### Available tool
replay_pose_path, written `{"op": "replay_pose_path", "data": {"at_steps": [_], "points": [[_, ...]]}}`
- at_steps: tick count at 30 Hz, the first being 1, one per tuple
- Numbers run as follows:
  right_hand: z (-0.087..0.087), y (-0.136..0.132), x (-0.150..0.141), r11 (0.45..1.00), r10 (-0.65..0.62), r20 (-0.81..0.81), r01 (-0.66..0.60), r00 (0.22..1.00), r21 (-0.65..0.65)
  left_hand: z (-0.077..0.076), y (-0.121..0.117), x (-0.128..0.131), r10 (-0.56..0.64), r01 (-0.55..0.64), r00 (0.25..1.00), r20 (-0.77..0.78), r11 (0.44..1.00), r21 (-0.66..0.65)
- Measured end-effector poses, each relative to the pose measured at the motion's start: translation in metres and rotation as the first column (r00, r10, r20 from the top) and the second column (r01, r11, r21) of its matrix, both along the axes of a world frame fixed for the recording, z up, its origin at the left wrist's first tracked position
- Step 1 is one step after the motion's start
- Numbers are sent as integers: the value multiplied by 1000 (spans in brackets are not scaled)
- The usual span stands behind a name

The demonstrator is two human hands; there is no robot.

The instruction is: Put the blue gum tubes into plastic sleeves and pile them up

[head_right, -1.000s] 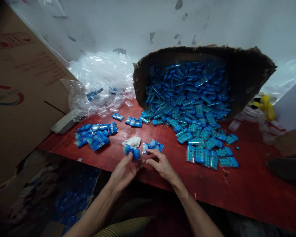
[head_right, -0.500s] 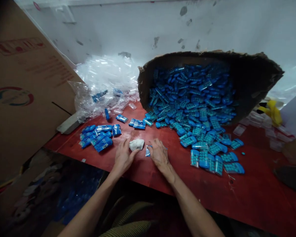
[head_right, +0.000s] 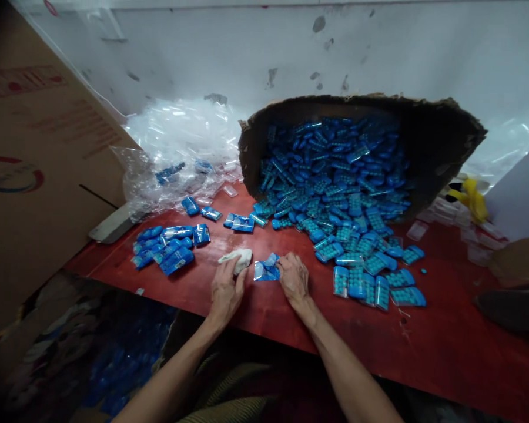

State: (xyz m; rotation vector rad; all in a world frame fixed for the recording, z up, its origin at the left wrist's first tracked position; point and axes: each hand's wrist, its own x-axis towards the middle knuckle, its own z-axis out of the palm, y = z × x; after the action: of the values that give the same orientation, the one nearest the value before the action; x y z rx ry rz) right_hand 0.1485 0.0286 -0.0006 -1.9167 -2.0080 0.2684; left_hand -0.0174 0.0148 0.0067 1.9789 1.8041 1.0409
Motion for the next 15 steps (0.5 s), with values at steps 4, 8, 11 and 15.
{"op": "replay_pose_path", "data": {"at_steps": [4,8,11,15], "points": [[0,-2,7,999,-49,16,49,999,9,8,-22,6,-89,111,973,213,989,-95],[-8,-2,10,997,-80,54,79,995,20,4,-26,18,-55,139,922,383,971,-194],[-11,1,10,998,-53,78,49,996,50,-2,-22,28,66,188,819,570,908,-374],[-6,1,11,995,3,44,-7,999,95,-4,-16,36,310,241,638,704,789,-566]]}}
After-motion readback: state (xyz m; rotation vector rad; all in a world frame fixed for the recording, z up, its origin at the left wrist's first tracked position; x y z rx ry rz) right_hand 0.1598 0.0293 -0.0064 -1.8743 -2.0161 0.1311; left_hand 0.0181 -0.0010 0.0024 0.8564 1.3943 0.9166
